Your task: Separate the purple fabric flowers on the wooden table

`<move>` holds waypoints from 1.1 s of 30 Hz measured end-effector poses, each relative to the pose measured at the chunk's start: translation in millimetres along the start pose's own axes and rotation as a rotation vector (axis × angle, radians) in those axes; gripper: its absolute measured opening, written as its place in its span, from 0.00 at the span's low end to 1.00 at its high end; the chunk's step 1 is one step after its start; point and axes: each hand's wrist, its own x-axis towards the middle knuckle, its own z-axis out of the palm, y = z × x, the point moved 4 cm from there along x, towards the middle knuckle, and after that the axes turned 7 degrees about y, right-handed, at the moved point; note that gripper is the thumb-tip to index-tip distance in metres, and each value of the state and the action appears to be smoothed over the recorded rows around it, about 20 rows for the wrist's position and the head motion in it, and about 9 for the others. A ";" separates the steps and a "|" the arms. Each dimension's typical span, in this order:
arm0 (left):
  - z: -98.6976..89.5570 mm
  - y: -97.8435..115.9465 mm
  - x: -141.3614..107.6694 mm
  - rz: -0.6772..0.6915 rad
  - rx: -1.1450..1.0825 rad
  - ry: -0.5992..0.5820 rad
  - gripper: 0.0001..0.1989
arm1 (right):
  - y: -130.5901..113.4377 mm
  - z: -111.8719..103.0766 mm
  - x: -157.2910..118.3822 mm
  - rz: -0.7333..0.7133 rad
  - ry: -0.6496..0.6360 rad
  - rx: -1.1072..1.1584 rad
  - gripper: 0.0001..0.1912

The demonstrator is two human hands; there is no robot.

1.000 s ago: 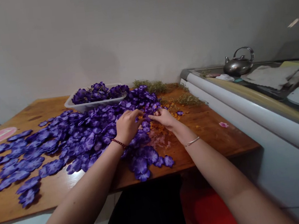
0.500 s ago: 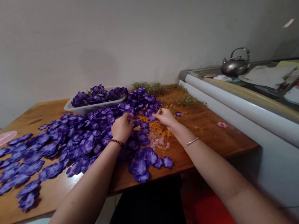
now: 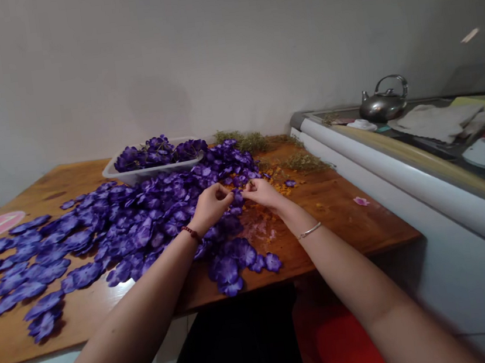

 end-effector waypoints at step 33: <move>-2.0 -5.3 -2.1 -0.065 -0.083 0.086 0.26 | -6.3 0.9 -11.3 0.186 -0.156 0.283 0.26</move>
